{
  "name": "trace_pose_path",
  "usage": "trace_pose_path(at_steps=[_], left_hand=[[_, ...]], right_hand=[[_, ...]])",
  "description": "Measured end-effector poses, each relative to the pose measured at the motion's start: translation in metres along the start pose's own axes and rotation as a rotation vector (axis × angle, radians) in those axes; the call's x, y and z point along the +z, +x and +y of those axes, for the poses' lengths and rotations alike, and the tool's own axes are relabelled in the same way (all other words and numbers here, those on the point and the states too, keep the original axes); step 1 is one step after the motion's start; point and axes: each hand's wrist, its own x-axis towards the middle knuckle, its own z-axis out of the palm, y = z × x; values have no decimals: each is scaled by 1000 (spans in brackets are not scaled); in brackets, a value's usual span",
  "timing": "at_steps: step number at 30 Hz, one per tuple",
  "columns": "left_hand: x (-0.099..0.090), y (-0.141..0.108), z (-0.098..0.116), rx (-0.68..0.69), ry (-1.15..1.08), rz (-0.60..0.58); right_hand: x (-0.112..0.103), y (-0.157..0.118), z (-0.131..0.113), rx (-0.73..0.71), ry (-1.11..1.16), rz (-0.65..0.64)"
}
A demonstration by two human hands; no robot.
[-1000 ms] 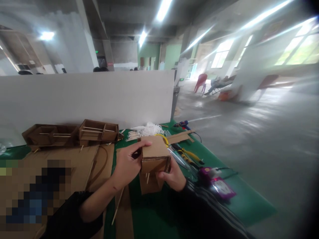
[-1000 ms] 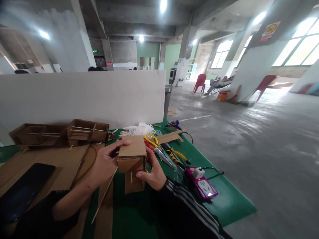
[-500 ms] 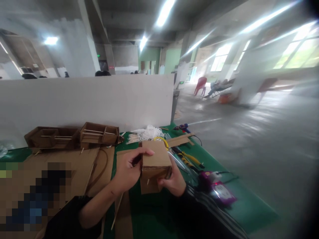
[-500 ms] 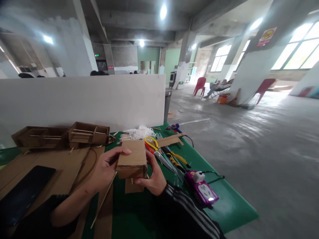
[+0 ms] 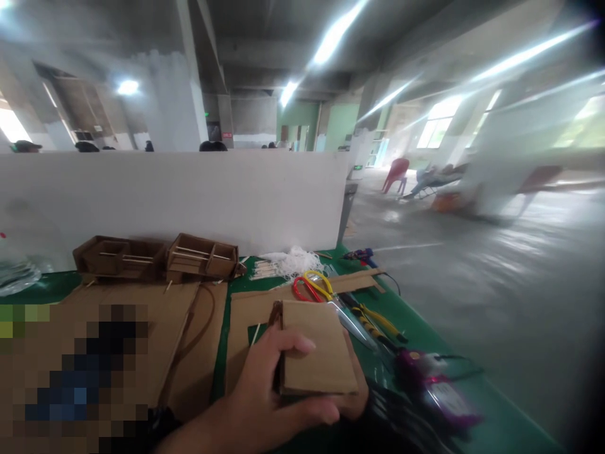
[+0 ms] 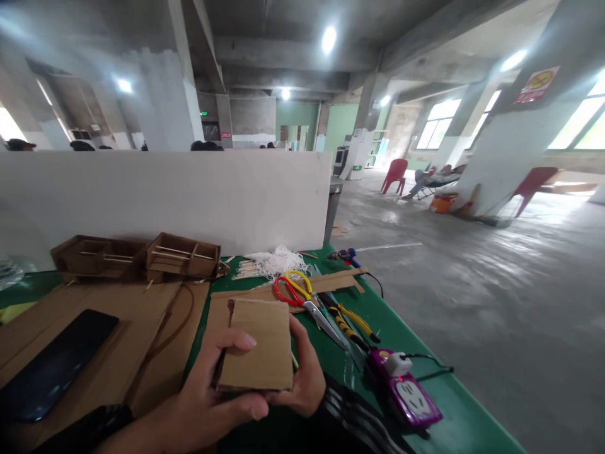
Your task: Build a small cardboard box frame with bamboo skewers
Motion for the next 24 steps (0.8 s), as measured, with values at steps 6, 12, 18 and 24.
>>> trace_pose_path(at_steps=[6, 12, 18, 24], left_hand=[[-1, 8, 4, -1, -43, 33], [4, 11, 10, 8, -33, 86], [7, 12, 7, 25, 0, 123], [11, 12, 10, -62, -90, 86]], right_hand=[[2, 1, -4, 64, 43, 1], [2, 4, -9, 40, 48, -31], [6, 9, -21, 25, 8, -13], [8, 9, -19, 81, 73, -25]])
